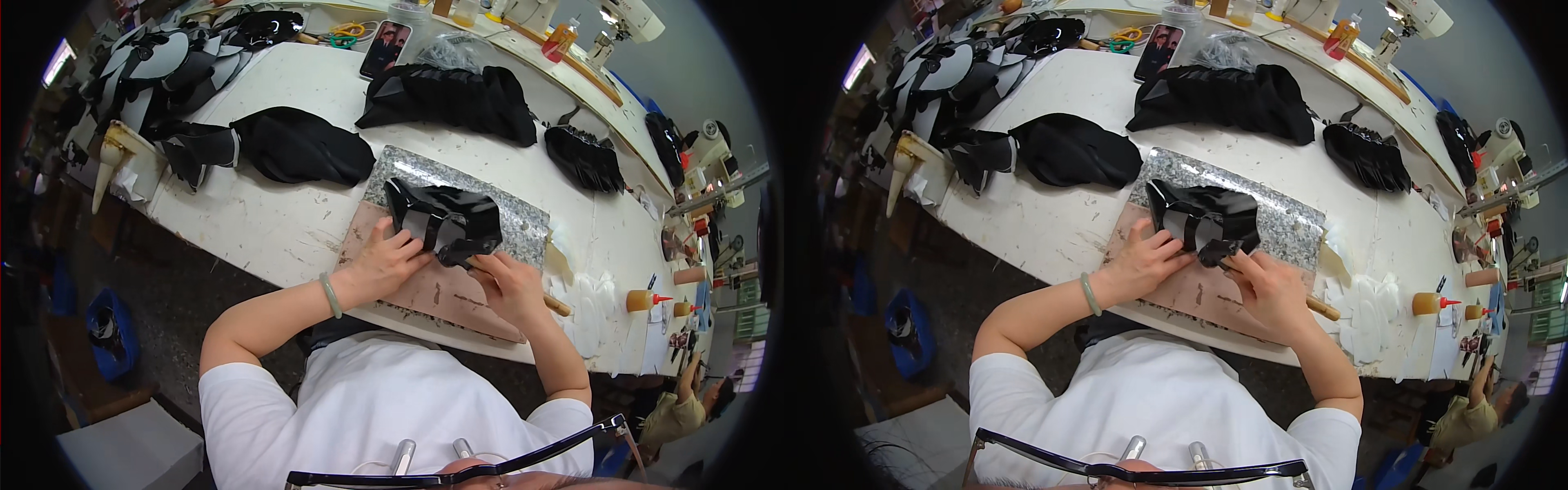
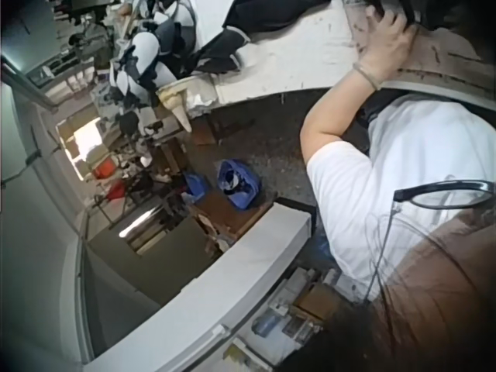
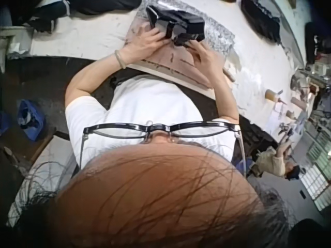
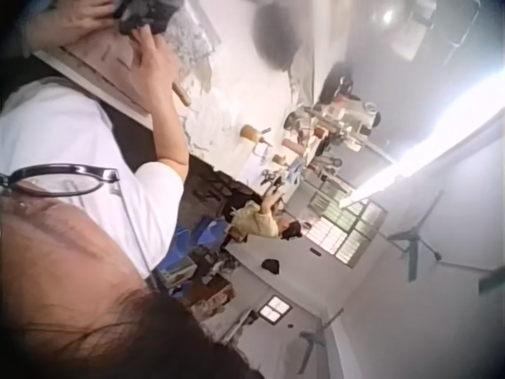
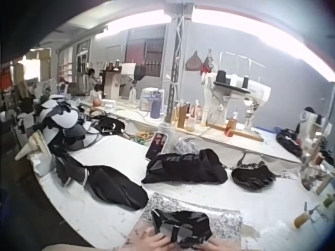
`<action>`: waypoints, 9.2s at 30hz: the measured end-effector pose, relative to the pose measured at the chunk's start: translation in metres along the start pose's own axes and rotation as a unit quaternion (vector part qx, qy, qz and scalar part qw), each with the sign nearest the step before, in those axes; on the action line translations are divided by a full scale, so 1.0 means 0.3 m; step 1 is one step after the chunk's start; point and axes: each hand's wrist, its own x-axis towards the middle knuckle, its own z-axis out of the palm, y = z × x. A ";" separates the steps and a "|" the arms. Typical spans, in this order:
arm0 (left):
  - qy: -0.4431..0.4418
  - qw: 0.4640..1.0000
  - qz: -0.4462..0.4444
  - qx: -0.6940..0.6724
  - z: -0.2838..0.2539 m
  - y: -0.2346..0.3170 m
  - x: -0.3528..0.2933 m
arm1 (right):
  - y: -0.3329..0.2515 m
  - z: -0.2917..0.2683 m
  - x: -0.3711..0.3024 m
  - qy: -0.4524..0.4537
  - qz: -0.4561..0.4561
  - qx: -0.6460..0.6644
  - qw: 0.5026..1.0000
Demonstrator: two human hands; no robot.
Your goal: The person fits and presses fabric pieces onto a shoe component by hand, hammers the edges with a mallet, and applies glue onto white padding pieces with a brush.
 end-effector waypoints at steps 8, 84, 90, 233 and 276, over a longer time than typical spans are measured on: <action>0.028 0.999 -0.019 -0.040 0.007 -0.023 -0.001 | -0.008 0.025 0.029 0.004 -0.004 -0.042 0.999; 0.152 0.089 -0.244 -0.954 -0.065 -0.050 0.333 | 1.508 -0.235 -0.447 0.115 0.576 -0.244 0.772; 0.158 0.264 -0.361 -0.880 -0.060 0.001 0.262 | 0.687 -0.271 -0.088 0.056 0.111 0.360 0.925; 0.700 0.348 -0.544 -0.306 -0.613 -1.050 -0.998 | -0.014 -0.007 0.040 -0.079 -0.004 0.125 0.989; 0.030 0.943 0.032 -0.330 -0.244 -0.101 0.347 | -0.158 0.131 0.037 0.158 0.049 0.517 0.840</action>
